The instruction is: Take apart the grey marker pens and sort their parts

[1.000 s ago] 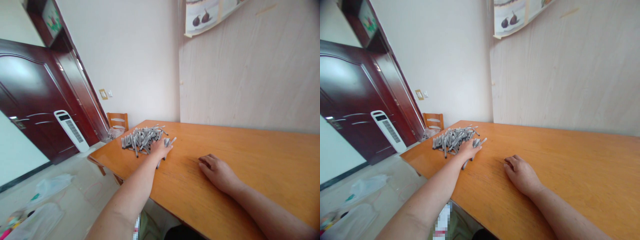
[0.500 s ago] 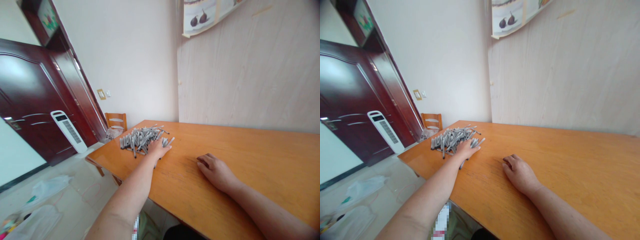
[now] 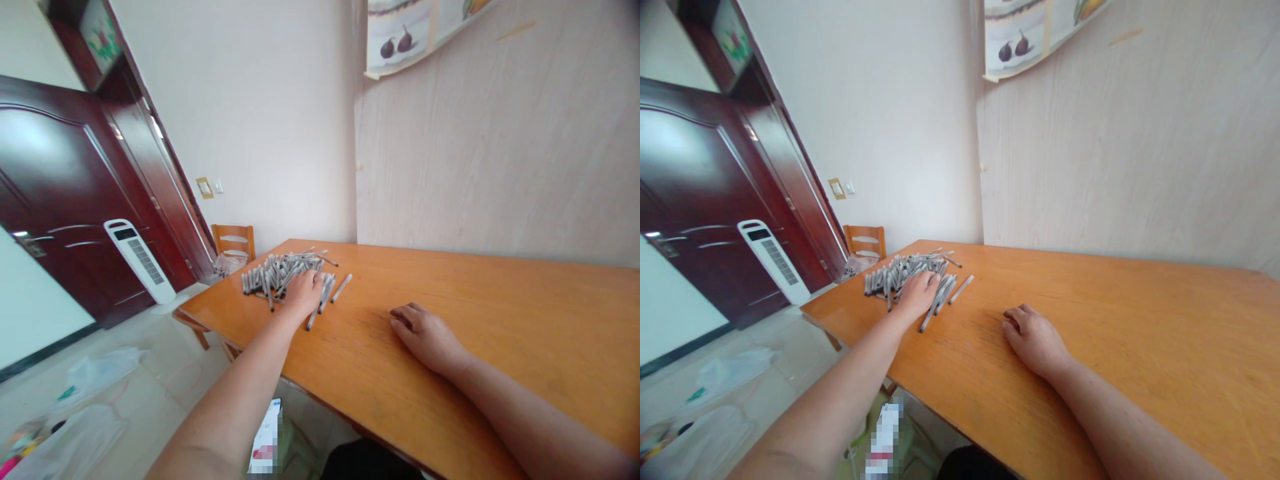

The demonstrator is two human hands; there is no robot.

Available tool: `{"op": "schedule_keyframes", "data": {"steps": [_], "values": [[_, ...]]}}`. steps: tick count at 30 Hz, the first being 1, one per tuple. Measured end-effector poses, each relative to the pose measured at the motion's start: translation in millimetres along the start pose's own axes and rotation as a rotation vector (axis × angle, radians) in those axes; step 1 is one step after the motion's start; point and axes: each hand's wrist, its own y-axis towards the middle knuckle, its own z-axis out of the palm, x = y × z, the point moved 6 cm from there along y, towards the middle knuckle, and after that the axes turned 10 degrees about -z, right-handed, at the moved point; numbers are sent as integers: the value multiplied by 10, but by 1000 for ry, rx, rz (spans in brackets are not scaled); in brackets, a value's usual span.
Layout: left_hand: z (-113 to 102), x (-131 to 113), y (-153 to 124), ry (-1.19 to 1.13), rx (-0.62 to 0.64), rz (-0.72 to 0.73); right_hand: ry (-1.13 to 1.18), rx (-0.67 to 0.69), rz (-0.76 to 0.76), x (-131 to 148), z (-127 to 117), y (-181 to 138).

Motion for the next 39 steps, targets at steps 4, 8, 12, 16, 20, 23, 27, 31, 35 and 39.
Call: {"op": "schedule_keyframes", "data": {"steps": [4,8,12,16,20,23,27,31,35,39], "values": [[-90,94,-329,57,56,64,-4,0,-5,9,-8,6],[-109,207,-635,130,153,127,-7,2,-5,16,-14,7],[-102,269,-739,164,183,170,-13,6,-11,7,-3,5],[-47,289,-683,180,195,137,-11,-1,-7,-20,10,7],[25,279,-598,188,206,126,-16,7,-6,-23,16,12],[92,273,-533,191,232,136,-13,6,-7,-13,10,14],[192,285,-433,188,284,116,-3,-5,-15,0,0,13],[272,290,-333,189,313,102,-5,-8,-12,-2,-3,8],[320,272,-250,179,325,109,-4,-12,-11,3,-10,6],[347,247,-220,174,332,114,-5,4,-3,6,-8,6]]}}
